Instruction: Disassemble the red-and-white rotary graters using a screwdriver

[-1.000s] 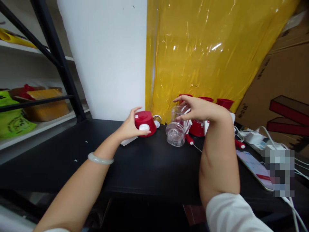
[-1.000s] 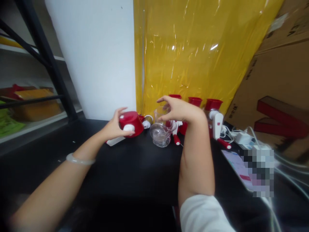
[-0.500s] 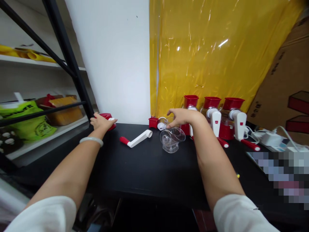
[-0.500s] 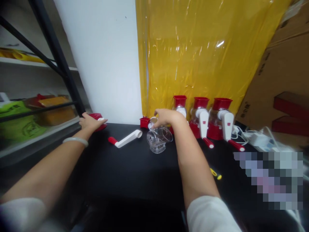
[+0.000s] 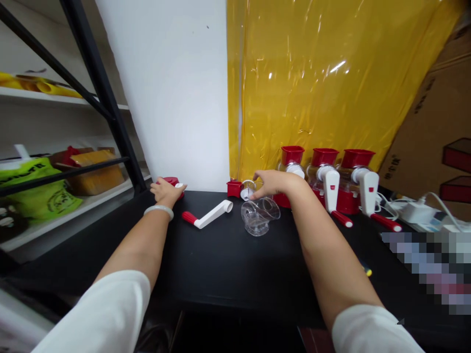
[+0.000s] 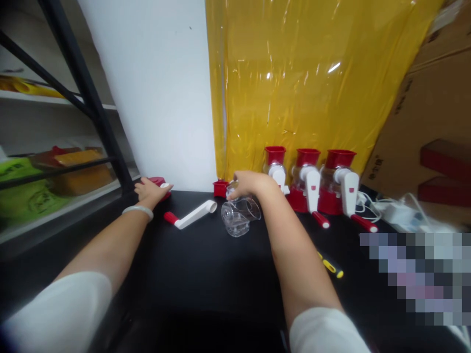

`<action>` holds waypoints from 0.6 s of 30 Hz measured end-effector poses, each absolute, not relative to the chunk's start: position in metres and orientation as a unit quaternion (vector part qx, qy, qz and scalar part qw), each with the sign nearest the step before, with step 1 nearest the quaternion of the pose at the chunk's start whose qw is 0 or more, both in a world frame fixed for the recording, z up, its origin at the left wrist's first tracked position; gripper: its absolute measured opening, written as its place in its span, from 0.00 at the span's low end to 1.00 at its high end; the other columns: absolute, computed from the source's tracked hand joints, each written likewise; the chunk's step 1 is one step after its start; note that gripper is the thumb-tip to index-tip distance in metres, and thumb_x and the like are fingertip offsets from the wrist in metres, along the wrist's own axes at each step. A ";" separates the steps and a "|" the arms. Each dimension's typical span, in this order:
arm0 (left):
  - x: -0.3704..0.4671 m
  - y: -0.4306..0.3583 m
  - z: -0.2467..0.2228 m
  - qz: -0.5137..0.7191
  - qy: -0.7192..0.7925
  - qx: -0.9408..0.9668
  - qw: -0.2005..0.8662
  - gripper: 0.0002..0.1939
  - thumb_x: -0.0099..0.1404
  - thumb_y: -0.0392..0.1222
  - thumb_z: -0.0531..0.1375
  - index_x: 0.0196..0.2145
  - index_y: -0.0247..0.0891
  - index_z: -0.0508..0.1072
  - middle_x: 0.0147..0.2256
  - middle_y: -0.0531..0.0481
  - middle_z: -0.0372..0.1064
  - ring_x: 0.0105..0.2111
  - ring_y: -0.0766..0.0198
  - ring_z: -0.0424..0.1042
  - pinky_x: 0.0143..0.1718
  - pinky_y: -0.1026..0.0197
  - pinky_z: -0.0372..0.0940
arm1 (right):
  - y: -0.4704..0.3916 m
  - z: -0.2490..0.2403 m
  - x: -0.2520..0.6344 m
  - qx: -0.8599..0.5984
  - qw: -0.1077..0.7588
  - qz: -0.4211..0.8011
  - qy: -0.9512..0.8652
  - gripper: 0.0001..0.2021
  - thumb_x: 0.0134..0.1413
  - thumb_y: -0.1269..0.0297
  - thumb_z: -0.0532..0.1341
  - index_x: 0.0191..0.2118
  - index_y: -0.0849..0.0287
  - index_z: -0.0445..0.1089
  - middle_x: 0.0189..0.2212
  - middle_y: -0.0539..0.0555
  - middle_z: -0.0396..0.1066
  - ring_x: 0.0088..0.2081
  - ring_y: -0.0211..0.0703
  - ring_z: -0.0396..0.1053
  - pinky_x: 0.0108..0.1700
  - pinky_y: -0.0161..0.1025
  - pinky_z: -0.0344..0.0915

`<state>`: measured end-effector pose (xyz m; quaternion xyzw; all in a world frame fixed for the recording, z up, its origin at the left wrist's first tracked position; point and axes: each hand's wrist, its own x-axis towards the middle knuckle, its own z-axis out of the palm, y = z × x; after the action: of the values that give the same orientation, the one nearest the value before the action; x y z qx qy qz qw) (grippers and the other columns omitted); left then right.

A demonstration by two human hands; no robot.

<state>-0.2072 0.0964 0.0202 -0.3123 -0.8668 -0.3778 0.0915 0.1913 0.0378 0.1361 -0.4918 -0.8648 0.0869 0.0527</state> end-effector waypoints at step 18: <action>-0.201 0.100 0.025 -0.374 -0.873 -0.301 0.093 0.53 0.42 0.59 0.72 0.58 0.33 0.57 0.59 0.25 0.54 0.60 0.34 0.56 0.52 0.40 0.65 | 0.039 0.132 0.186 -0.477 0.056 0.088 -0.872 0.43 0.36 0.43 0.72 0.59 0.56 0.63 0.55 0.62 0.71 0.52 0.57 0.72 0.48 0.45 0.68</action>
<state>-0.2006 0.0996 0.0247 -0.3006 -0.8726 -0.3736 0.0932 0.1863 0.0392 0.1323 -0.4773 -0.8725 0.0882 0.0563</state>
